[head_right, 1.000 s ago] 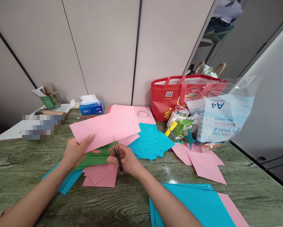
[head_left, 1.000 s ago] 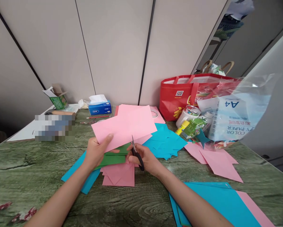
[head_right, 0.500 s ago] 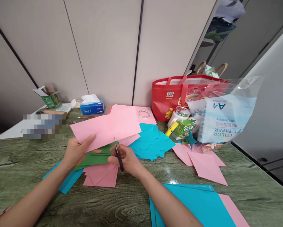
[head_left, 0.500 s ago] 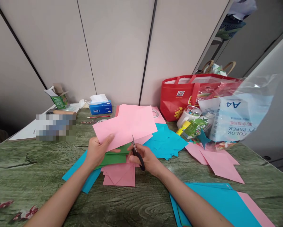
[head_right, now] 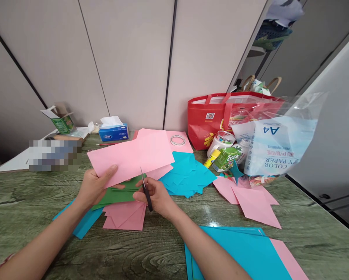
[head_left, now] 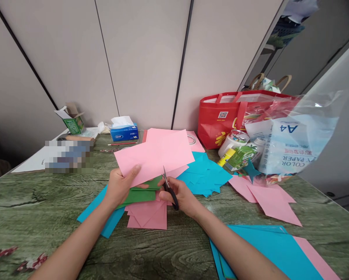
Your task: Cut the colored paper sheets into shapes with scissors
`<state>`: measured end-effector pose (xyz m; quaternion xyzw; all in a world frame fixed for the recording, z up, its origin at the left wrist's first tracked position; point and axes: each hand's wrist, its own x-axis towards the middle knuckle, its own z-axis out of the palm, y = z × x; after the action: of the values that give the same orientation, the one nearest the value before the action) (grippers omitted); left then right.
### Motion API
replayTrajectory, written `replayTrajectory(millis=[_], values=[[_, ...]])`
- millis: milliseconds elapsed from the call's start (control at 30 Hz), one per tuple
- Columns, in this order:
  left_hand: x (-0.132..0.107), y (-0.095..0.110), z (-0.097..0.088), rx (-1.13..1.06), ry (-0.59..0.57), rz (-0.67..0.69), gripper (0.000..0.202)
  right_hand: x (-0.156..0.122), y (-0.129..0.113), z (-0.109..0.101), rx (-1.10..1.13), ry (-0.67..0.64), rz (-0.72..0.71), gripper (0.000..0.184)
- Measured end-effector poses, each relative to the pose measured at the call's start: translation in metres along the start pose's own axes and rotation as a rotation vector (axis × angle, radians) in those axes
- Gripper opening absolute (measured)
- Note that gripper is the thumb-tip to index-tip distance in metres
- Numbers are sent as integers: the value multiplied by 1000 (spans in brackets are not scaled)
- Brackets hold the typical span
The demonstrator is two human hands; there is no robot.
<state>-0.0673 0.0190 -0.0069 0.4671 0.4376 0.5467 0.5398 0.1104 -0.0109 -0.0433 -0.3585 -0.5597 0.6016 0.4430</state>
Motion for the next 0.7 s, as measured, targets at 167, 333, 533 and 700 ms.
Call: replayTrajectory(millis=[167, 333, 533, 700], values=[[-1, 0, -1, 0, -20, 8, 39, 1, 7, -1, 30, -5, -5, 36], [0, -1, -1, 9, -27, 22, 38, 1, 10, -1, 58, -10, -1, 36], [-1, 0, -1, 18, -29, 17, 37, 1, 8, 0, 37, 5, -1, 36], [-2, 2, 0, 52, -24, -5, 32, 0, 6, 2, 38, 27, 25, 38]])
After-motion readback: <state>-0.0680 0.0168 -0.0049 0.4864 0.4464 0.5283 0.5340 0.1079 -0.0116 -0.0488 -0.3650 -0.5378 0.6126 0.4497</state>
